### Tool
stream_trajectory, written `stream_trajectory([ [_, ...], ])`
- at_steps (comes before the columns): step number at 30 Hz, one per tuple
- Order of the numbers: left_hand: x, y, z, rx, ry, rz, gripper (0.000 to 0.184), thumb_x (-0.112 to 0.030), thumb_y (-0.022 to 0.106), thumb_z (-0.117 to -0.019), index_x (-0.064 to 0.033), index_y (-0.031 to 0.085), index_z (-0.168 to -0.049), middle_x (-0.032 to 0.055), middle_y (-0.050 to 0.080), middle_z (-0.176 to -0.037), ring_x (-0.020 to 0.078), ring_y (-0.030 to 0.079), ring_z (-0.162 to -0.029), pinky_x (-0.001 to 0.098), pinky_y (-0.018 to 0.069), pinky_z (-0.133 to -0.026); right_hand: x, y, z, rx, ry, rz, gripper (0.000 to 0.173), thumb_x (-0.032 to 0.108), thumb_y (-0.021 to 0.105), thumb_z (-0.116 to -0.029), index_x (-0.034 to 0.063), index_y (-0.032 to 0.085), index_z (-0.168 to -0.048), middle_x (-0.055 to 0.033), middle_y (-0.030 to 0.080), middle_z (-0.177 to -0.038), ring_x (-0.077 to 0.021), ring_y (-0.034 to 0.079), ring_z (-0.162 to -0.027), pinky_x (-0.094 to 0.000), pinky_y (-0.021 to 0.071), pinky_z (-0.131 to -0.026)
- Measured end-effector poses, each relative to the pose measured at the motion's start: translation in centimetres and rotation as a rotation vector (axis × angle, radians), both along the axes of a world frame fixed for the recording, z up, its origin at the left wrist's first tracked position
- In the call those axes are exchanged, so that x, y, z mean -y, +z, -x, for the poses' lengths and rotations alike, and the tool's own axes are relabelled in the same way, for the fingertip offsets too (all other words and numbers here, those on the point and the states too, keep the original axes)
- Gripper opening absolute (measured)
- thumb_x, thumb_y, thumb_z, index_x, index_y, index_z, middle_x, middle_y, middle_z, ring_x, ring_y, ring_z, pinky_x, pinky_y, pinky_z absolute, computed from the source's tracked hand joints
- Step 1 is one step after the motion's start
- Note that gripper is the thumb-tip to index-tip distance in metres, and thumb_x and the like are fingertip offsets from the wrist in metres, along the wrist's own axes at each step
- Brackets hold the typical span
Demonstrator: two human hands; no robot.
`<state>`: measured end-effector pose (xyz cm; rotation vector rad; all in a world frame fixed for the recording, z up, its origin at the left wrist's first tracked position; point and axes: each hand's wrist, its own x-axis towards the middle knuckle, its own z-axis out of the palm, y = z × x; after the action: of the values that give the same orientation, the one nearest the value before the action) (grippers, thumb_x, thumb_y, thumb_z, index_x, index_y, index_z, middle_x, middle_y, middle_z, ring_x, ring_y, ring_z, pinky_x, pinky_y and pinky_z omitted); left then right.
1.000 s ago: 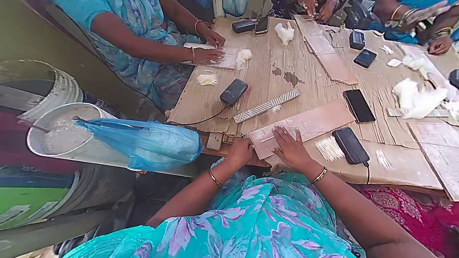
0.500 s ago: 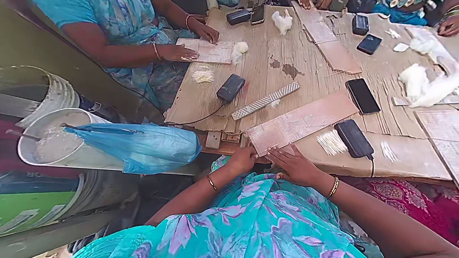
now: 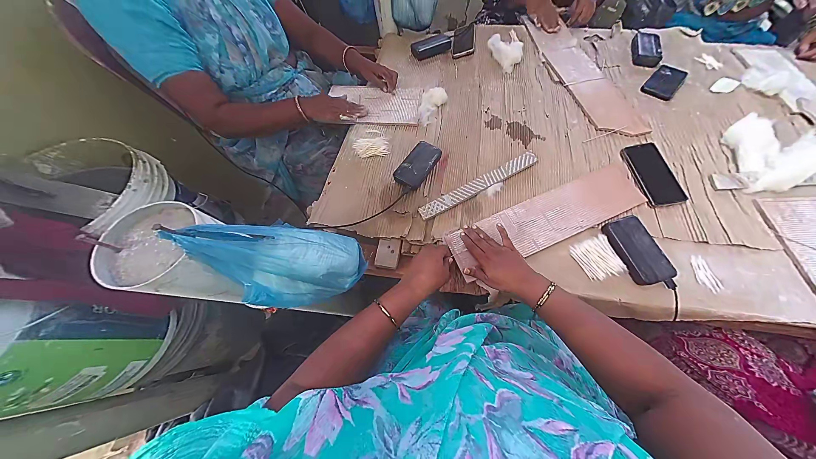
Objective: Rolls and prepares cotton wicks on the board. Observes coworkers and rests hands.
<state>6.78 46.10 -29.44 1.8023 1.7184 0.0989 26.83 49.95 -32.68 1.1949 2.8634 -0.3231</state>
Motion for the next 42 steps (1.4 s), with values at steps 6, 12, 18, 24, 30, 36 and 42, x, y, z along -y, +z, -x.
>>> stream_trajectory([
  [6,1.8,0.0,-0.5,0.091,-0.057,0.080,0.031,-0.020,0.049,-0.1094,0.0028,0.065,-0.123,0.0214,0.066,-0.124,0.0330,0.063,-0.121,0.0507,0.0465,-0.107,4.7,1.2,-2.6,0.120,0.056,0.150,0.084,0.064,0.028,-0.1048,0.0061,0.016,-0.164,-0.0123,0.013,-0.172,-0.0255,0.009,-0.160,-0.0636,-0.0019,-0.124],
  [12,3.2,0.0,-1.2,0.103,-0.091,0.060,0.032,-0.018,0.046,-0.1097,0.0017,0.065,-0.125,0.0200,0.066,-0.126,0.0315,0.062,-0.122,0.0493,0.0462,-0.108,7.2,1.8,-5.0,-0.008,0.078,0.141,0.074,0.060,0.032,-0.1061,0.0092,0.034,-0.160,-0.0098,0.033,-0.167,-0.0268,0.026,-0.156,-0.0727,0.0006,-0.119],
  [18,4.6,1.0,-1.4,0.128,-0.087,-0.008,0.032,-0.018,0.047,-0.1095,-0.0001,0.067,-0.125,0.0185,0.066,-0.128,0.0303,0.062,-0.123,0.0489,0.0457,-0.109,8.1,-0.3,-5.1,-0.491,-0.156,-0.356,0.025,0.021,0.058,-0.0997,0.0123,0.078,-0.110,-0.0054,0.076,-0.110,-0.0298,0.069,-0.112,-0.0709,0.0335,-0.106],
  [24,5.8,2.0,-2.2,0.150,-0.137,-0.061,0.031,-0.019,0.048,-0.1091,-0.0008,0.069,-0.122,0.0176,0.068,-0.124,0.0293,0.064,-0.120,0.0479,0.0478,-0.107,7.9,-0.1,-5.1,-0.430,-0.143,-0.546,0.023,0.020,0.058,-0.1003,0.0184,0.077,-0.113,-0.0027,0.074,-0.117,-0.0298,0.063,-0.123,-0.0661,0.0354,-0.105],
  [30,6.8,2.9,-3.0,0.169,-0.189,-0.103,0.031,-0.018,0.047,-0.1087,0.0000,0.070,-0.120,0.0175,0.068,-0.121,0.0282,0.064,-0.117,0.0461,0.0480,-0.105,8.8,0.2,-5.9,-0.526,-0.150,-0.557,0.019,0.012,0.063,-0.0941,0.0183,0.081,-0.094,0.0000,0.077,-0.094,-0.0262,0.068,-0.109,-0.0623,0.0373,-0.103],
  [36,7.6,3.2,-3.4,0.161,-0.264,-0.177,0.031,-0.017,0.048,-0.1079,0.0000,0.071,-0.118,0.0173,0.069,-0.119,0.0289,0.065,-0.117,0.0464,0.0486,-0.105,10.5,0.2,-9.3,-0.554,-0.286,-0.626,0.022,0.011,0.062,-0.0923,0.0192,0.082,-0.090,0.0019,0.078,-0.090,-0.0242,0.069,-0.109,-0.0585,0.0356,-0.103],
  [42,7.2,3.4,-2.9,0.164,-0.219,-0.173,0.030,-0.015,0.047,-0.1077,0.0014,0.070,-0.118,0.0186,0.068,-0.119,0.0289,0.065,-0.114,0.0460,0.0492,-0.103,8.8,1.1,-13.5,-0.569,-0.772,-0.557,0.016,0.017,0.066,-0.0978,0.0104,0.080,-0.104,-0.0123,0.076,-0.105,-0.0401,0.064,-0.112,-0.0684,0.0351,-0.098],
])
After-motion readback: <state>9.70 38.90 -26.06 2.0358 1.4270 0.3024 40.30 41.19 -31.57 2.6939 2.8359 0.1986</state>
